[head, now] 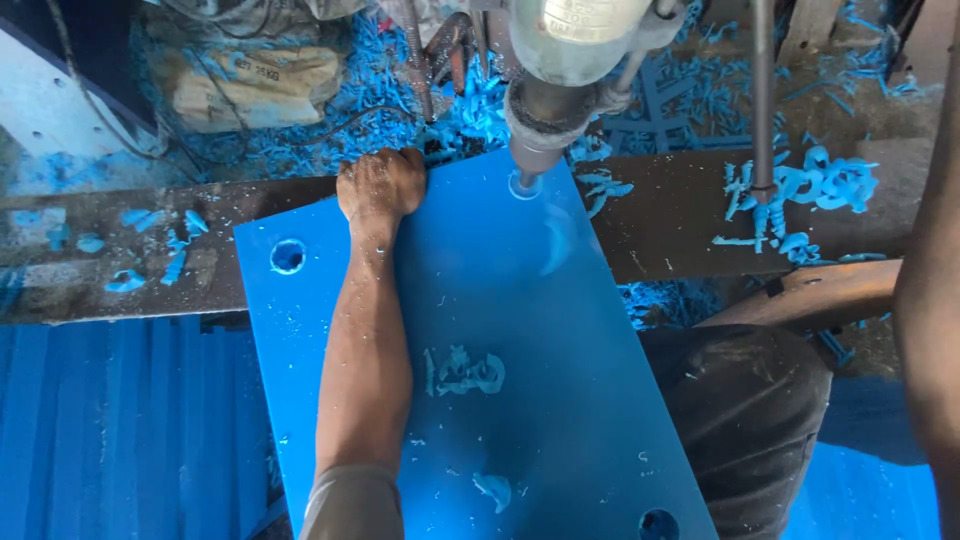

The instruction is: The person is using a drill press to drill holes into several blue plastic sheets.

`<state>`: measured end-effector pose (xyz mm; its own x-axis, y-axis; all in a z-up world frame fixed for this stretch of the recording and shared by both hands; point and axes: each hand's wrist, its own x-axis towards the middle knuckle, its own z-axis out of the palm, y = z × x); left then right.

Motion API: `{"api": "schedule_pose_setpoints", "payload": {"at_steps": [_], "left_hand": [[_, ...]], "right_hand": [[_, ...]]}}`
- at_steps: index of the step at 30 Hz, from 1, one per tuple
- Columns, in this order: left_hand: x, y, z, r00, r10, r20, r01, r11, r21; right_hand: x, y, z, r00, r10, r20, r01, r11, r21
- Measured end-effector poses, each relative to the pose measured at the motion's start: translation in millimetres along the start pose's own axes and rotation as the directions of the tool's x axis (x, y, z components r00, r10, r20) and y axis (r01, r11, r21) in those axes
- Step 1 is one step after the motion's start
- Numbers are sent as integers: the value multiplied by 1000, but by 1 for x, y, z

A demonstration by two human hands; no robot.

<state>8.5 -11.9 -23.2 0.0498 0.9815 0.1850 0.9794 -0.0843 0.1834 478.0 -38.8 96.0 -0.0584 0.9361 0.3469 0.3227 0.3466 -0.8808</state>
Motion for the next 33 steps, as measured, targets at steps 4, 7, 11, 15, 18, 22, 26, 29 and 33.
{"api": "schedule_pose_setpoints", "payload": {"at_steps": [4, 7, 11, 15, 18, 22, 26, 29, 33], "left_hand": [[-5, 11, -18, 992, -81, 94, 85, 996, -39], [1, 0, 4, 999, 8, 36, -7, 1000, -24], [-4, 1, 0, 999, 29, -20, -29, 1000, -2], [1, 5, -6, 999, -49, -12, 49, 998, -37], [-6, 4, -8, 999, -48, 3, 48, 998, -30], [-1, 9, -11, 998, -68, 14, 68, 997, -37], [-3, -1, 3, 1000, 5, -29, -5, 1000, 3], [3, -2, 5, 992, 111, -52, -109, 993, 50], [-2, -2, 8, 998, 50, -47, -47, 997, 55]], "right_hand": [[-2, -2, -2, 1000, -13, -10, 13, 1000, 1], [3, -4, -5, 999, -35, -7, 35, 999, -1], [-9, -4, 0, 999, -31, -8, 31, 999, 11], [-7, -4, -2, 999, -53, -9, 53, 999, 7], [-19, 2, 0, 999, -45, -17, 46, 999, 16], [-24, -1, -6, 998, -59, -33, 59, 998, 10], [-32, -2, -5, 997, -63, -37, 64, 998, 14], [-31, -8, -11, 995, -85, -42, 86, 996, 7], [-45, -7, -14, 995, -84, -53, 85, 996, 8]]}}
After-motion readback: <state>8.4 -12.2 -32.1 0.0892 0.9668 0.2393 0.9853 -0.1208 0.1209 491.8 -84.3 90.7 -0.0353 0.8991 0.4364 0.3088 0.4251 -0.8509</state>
